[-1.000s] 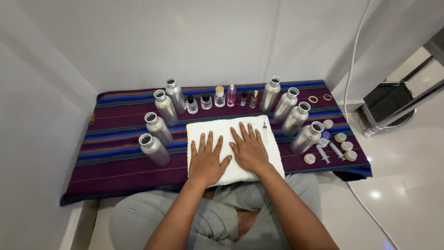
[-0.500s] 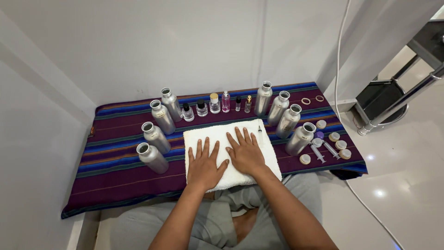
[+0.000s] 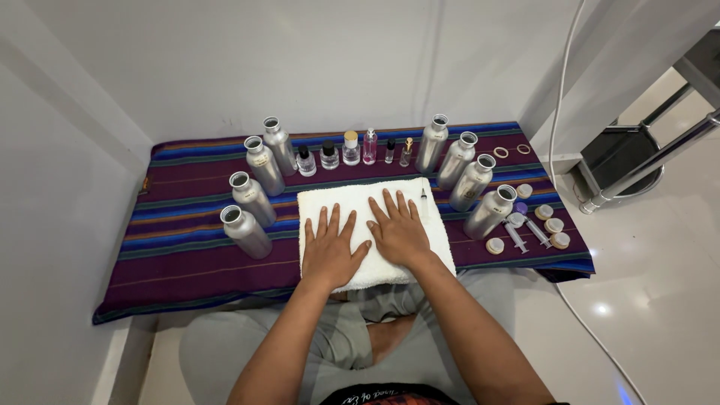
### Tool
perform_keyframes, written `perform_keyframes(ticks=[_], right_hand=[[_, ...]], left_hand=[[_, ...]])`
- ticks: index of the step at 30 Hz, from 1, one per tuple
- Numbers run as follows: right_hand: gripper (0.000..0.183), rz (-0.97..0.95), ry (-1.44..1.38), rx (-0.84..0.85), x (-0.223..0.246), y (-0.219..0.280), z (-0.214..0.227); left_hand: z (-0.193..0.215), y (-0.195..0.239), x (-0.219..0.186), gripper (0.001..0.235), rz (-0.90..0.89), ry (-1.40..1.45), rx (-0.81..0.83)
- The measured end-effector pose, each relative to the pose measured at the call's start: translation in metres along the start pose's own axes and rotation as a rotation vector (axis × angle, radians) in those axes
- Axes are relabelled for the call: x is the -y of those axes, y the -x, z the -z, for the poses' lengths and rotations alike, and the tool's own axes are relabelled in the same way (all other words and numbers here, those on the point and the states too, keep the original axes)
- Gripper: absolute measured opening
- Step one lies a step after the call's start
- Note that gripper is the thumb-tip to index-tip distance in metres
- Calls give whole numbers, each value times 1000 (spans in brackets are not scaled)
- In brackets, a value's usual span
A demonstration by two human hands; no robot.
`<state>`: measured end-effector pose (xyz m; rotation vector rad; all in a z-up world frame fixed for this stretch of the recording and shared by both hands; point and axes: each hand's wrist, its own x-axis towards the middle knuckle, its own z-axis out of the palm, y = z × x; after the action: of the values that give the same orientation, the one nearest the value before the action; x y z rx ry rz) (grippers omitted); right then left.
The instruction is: Organizing and opening various perfume bottles and vials on a table
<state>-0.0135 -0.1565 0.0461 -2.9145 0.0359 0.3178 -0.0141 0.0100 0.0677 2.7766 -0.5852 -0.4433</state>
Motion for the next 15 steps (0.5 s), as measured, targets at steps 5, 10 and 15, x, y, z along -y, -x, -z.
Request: perform_keyframes(ticks=[5,10,15], right_hand=[[61,2,9,-16,-1,-2,-4],[62,7,18,-26,-2,-3,-5],[62,12,23,-24,-3,-2,-7]], left_hand=[[0,1,0,75,7,-9,0],[1,3,-1,75,7,-21,-1],[-1,4,-2,74,7,1,-4]])
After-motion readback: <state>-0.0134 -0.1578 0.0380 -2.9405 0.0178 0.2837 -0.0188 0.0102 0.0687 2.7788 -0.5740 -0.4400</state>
